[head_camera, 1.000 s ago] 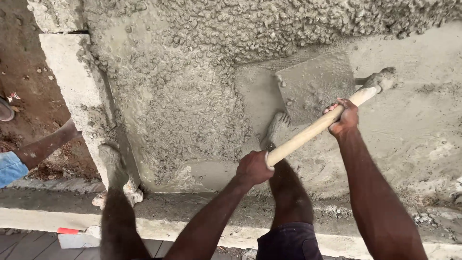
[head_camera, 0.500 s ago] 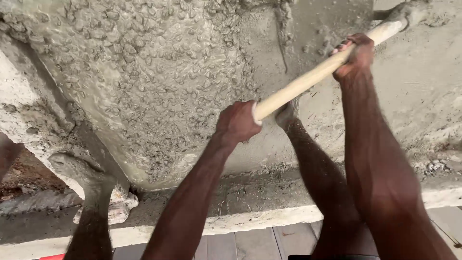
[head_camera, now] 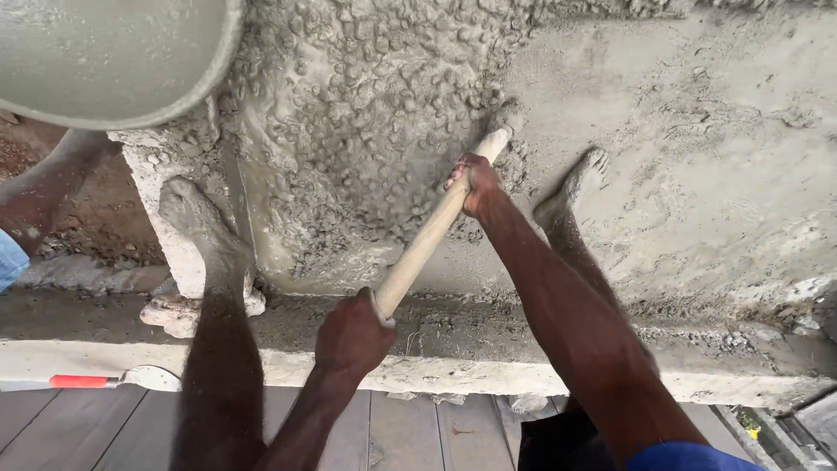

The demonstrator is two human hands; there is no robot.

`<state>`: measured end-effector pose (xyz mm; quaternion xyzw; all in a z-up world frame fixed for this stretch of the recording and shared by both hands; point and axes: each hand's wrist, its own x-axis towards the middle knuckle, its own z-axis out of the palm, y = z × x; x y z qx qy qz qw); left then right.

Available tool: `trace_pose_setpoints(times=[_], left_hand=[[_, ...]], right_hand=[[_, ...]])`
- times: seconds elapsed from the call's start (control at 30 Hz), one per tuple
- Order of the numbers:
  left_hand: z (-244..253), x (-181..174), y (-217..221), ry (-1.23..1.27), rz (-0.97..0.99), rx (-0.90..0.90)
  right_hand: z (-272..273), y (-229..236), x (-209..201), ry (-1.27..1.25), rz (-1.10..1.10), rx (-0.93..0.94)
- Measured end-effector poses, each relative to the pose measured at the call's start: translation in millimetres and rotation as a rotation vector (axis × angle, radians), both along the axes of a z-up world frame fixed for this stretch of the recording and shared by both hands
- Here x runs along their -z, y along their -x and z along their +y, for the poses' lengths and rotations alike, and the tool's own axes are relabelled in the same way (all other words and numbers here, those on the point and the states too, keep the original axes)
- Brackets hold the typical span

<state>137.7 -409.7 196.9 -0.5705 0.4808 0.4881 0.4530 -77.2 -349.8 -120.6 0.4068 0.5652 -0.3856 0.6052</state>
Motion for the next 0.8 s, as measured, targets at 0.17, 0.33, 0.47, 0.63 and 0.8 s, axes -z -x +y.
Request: trace_pose_setpoints(times=[0.17, 0.33, 0.47, 0.63, 0.8], left_hand=[[-46.6, -63.0, -34.9, -0.094, 0.133, 0.061], [-98.8, -90.4, -194.1, 0.09, 0.523, -0.021], [-242.6, -135.4, -253.2, 0.04, 0.189, 0.382], [-375.0, -47.5, -330.7, 0.463, -0.266, 0.837], [-431.7, 26.2, -313.6, 0.677, -0.239, 0.981]], right_hand=[[-2.9, 1.3, -105.9, -0.121, 0.079, 0.078], [-76.7, -51.1, -297.6, -0.081, 0.236, 0.189], [-152.8, -143.1, -401.5, 0.282, 0.232, 0.368], [-279.2, -242.4, -353.0, 0.646, -0.052, 0.468], [-283.8, -195.7, -340.2, 0.653, -0.138, 0.377]])
